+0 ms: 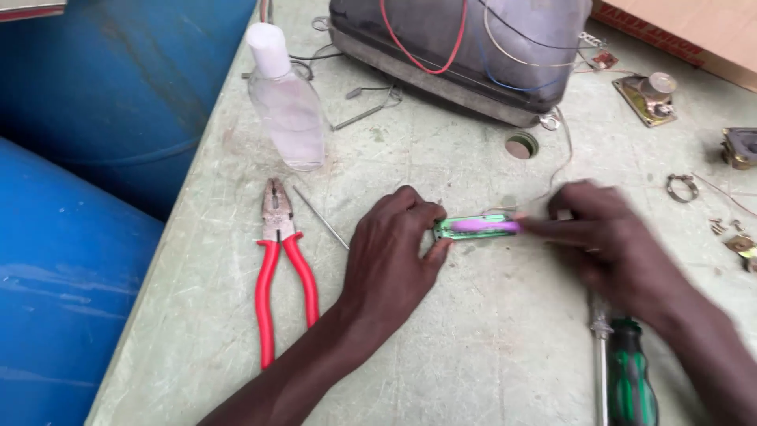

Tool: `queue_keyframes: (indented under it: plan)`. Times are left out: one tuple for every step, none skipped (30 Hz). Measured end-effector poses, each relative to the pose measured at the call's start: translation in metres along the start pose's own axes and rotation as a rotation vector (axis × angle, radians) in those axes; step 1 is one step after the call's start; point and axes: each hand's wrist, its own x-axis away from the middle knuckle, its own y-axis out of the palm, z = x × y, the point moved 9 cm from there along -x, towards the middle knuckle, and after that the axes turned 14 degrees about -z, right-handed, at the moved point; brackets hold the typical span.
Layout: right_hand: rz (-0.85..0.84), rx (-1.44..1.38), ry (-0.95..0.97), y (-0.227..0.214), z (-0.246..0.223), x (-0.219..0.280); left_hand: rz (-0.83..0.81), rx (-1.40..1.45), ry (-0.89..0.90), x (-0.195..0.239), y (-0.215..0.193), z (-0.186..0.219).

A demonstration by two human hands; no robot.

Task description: Cleaning a small electronic connector board using a toothbrush and a screwdriver to remove debris.

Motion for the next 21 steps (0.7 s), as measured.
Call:
queue_keyframes:
  plan:
    - [0.005, 0.011, 0.02, -0.003, -0.005, -0.003, -0.007, 0.009, 0.021, 0.0, 0.002, 0.001]
    - [-0.04, 0.01, -0.004, -0.002, -0.013, -0.008, -0.004, 0.004, 0.009, -0.001, 0.002, -0.001]
    - [-0.086, 0.008, -0.035, 0.0, -0.022, -0.015, 0.003, -0.005, -0.005, 0.001, 0.001, -0.005]
    - [-0.08, 0.018, -0.021, -0.007, -0.009, 0.001, 0.001, 0.0, 0.012, -0.003, 0.003, -0.001]
    - [-0.033, -0.012, 0.075, -0.017, 0.012, 0.012, -0.004, -0.009, 0.004, -0.002, 0.002, -0.002]
    - [0.014, -0.043, 0.171, -0.025, 0.032, 0.024, -0.009, -0.017, -0.003, -0.001, 0.002, -0.004]
    - [0.012, -0.045, 0.169, -0.028, 0.038, 0.035, -0.008, -0.018, -0.007, 0.0, 0.0, -0.004]
    - [0.079, -0.031, 0.272, -0.037, 0.054, 0.049, -0.014, -0.011, -0.011, 0.0, 0.0, -0.005]
    - [0.149, -0.013, 0.385, -0.048, 0.069, 0.068, -0.024, 0.0, -0.007, -0.002, 0.0, -0.004]
    - [0.149, -0.009, 0.392, -0.049, 0.075, 0.074, -0.027, 0.005, -0.002, -0.002, 0.001, -0.003]
    - [0.136, -0.047, 0.468, -0.047, 0.087, 0.081, -0.02, 0.014, -0.004, -0.002, 0.0, -0.004]
    - [0.123, -0.085, 0.544, -0.046, 0.1, 0.089, -0.013, 0.024, -0.006, -0.002, 0.0, -0.005]
    - [0.127, -0.084, 0.548, -0.049, 0.094, 0.085, -0.015, 0.025, 0.0, -0.002, 0.0, -0.005]
    - [0.006, -0.042, 0.598, -0.043, 0.092, 0.08, -0.014, 0.022, 0.005, -0.003, 0.001, -0.005]
    - [-0.118, -0.004, 0.647, -0.036, 0.09, 0.076, -0.013, 0.019, 0.007, -0.002, 0.001, -0.006]
    - [-0.117, -0.005, 0.65, -0.038, 0.083, 0.074, -0.016, 0.019, 0.009, -0.002, 0.001, -0.005]
    - [-0.073, 0.059, 0.643, -0.045, 0.075, 0.071, -0.013, 0.019, 0.008, -0.001, 0.001, -0.005]
    - [-0.029, 0.123, 0.636, -0.052, 0.067, 0.069, -0.009, 0.018, 0.007, -0.001, 0.001, -0.005]
    - [-0.029, 0.124, 0.638, -0.053, 0.058, 0.067, -0.01, 0.019, 0.009, -0.001, 0.0, -0.005]
    - [0.011, 0.049, 0.738, -0.055, 0.057, 0.071, -0.011, 0.018, 0.013, -0.001, 0.0, -0.004]
    - [0.054, -0.025, 0.835, -0.058, 0.055, 0.077, -0.009, 0.017, 0.02, -0.001, -0.001, -0.003]
